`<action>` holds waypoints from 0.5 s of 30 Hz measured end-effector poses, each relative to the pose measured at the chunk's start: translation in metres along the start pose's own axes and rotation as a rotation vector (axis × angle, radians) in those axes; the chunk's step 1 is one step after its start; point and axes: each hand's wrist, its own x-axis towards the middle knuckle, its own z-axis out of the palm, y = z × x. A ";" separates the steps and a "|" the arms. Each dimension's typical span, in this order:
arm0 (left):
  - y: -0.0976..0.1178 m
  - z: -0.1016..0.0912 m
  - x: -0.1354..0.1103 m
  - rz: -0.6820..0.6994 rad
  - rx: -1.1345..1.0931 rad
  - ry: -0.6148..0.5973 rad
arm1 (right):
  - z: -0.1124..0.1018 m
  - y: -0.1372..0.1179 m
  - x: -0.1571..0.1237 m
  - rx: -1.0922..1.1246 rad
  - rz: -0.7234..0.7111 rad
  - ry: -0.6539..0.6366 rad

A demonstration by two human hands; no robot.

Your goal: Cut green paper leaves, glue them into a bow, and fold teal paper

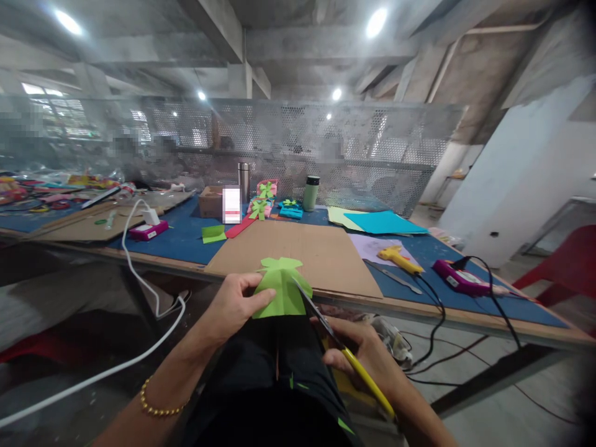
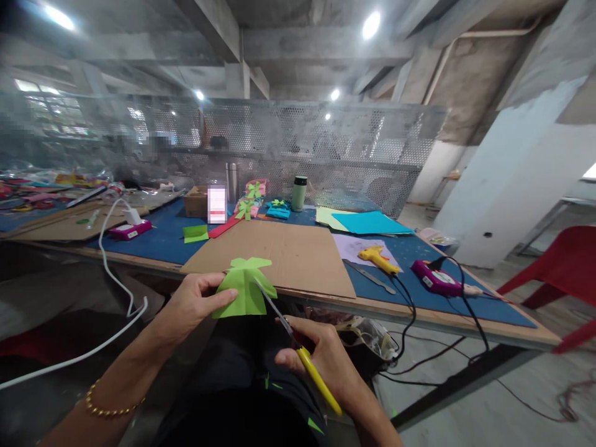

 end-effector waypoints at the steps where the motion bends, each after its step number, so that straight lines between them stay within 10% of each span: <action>1: 0.000 0.000 0.000 0.004 0.004 -0.006 | -0.001 -0.001 0.000 -0.002 -0.002 -0.006; 15: 0.003 0.000 0.001 0.042 0.065 -0.043 | -0.007 0.004 0.001 -0.048 -0.020 -0.009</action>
